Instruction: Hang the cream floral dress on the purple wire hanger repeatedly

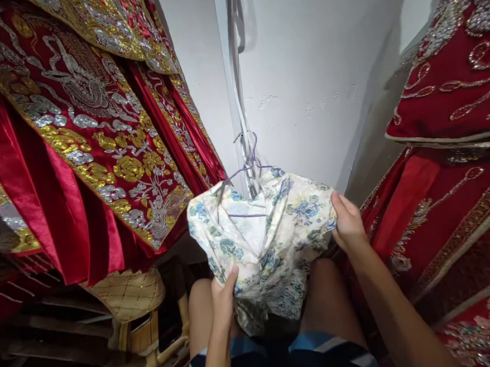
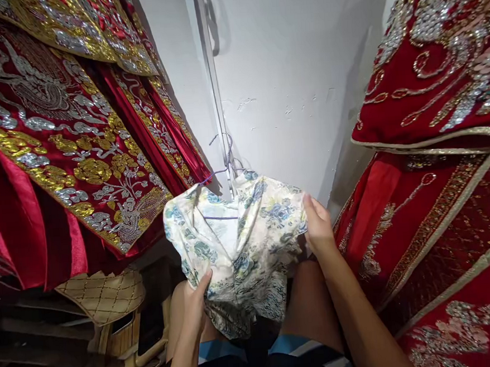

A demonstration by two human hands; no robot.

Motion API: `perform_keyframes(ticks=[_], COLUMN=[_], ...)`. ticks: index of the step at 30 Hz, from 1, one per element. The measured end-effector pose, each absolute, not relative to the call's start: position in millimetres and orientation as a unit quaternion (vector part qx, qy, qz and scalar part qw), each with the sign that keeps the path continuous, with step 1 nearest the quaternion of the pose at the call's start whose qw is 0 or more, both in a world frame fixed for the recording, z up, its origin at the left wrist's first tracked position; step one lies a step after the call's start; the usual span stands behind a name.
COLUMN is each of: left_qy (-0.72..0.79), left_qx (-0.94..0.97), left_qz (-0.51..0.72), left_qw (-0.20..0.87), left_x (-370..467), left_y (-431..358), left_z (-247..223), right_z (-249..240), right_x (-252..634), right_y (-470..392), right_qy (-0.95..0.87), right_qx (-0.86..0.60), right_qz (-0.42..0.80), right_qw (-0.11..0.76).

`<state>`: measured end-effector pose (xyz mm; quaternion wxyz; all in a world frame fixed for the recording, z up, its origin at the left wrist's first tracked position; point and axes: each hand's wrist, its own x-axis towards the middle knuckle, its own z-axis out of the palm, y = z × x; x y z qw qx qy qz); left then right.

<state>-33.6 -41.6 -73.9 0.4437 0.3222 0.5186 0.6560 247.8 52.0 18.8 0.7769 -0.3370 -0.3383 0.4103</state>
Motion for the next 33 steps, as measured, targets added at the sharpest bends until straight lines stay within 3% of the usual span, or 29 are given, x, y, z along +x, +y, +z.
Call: perform_keyframes(ticks=[7,10,14,17,23,28,33], left_qy=[0.512,0.492,0.491,0.499,0.51,0.522,0.595], left_qx=[0.323,0.319,0.34,0.388,0.431,0.444,0.335], left_qz=[0.616,0.632,0.622,0.606,0.614,0.588,0.649], left_qw=[0.504,0.507,0.507,0.483,0.42,0.429,0.336], left_x=[-16,-4,6,9,13,9,2], left_y=[-68,-71,-71,-74,-88,-85,-79], left_z=[-72,-74,-78,-74,-54,-53,-67], right_z=[-84,-116,-96,-64,-49,-41,-42], right_x=[267,234,190,176,174,170,174], right_y=[12,-6,-20,-25,-41,-51,-53], right_qy=[-0.16,-0.153,-0.415,-0.539,-0.593,-0.586,-0.532], right_qx=[-0.436,-0.493,-0.416,-0.383,-0.417,-0.415,-0.433], right_qz=[0.362,0.4,0.57,0.558,0.492,0.468,0.469], right_qw=[0.809,0.758,0.575,0.501,0.483,0.515,0.556])
